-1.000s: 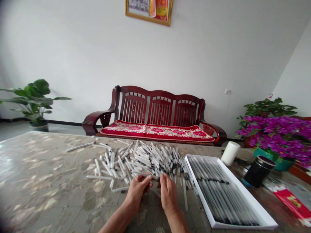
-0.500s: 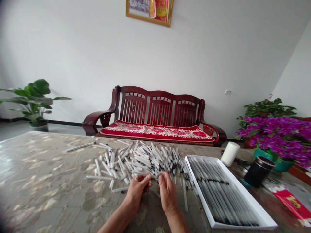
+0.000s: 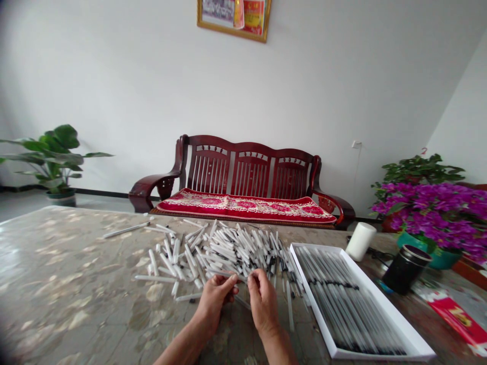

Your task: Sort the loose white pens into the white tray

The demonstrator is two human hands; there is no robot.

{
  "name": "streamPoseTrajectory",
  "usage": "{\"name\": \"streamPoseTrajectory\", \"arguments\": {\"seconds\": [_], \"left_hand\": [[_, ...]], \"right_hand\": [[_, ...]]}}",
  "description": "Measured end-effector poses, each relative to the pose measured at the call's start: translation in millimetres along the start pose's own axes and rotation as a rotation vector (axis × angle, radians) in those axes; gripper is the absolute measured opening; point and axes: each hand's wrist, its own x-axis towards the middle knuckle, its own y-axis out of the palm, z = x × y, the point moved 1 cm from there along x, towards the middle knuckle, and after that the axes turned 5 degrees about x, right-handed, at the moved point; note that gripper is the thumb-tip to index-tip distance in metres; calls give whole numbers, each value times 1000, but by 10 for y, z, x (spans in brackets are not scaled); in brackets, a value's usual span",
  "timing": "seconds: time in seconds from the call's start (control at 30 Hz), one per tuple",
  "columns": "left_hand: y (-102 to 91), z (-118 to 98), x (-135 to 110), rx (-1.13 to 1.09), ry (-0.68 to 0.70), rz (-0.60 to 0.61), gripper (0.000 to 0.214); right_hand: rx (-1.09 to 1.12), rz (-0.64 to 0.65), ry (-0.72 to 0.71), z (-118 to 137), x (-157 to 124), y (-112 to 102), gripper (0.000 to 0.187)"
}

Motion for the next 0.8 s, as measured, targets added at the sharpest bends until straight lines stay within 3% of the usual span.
{"name": "streamPoseTrajectory", "arguments": {"seconds": [0.23,0.4,0.6,0.8], "left_hand": [[5,13,-4,23,-2,2,41],[-5,-3,-15,20,-15,0,42],[17,-2,-15,41,-8,-4,42],[10,-14,-26,32,-17,-7,40]], "right_hand": [[-74,-11,32,-75,12,5,45],[-31,34,3,-27,1,8,37],[-97,9,43,-75,5,21,46],[-96,58,-6,-74,5,38,39]]}}
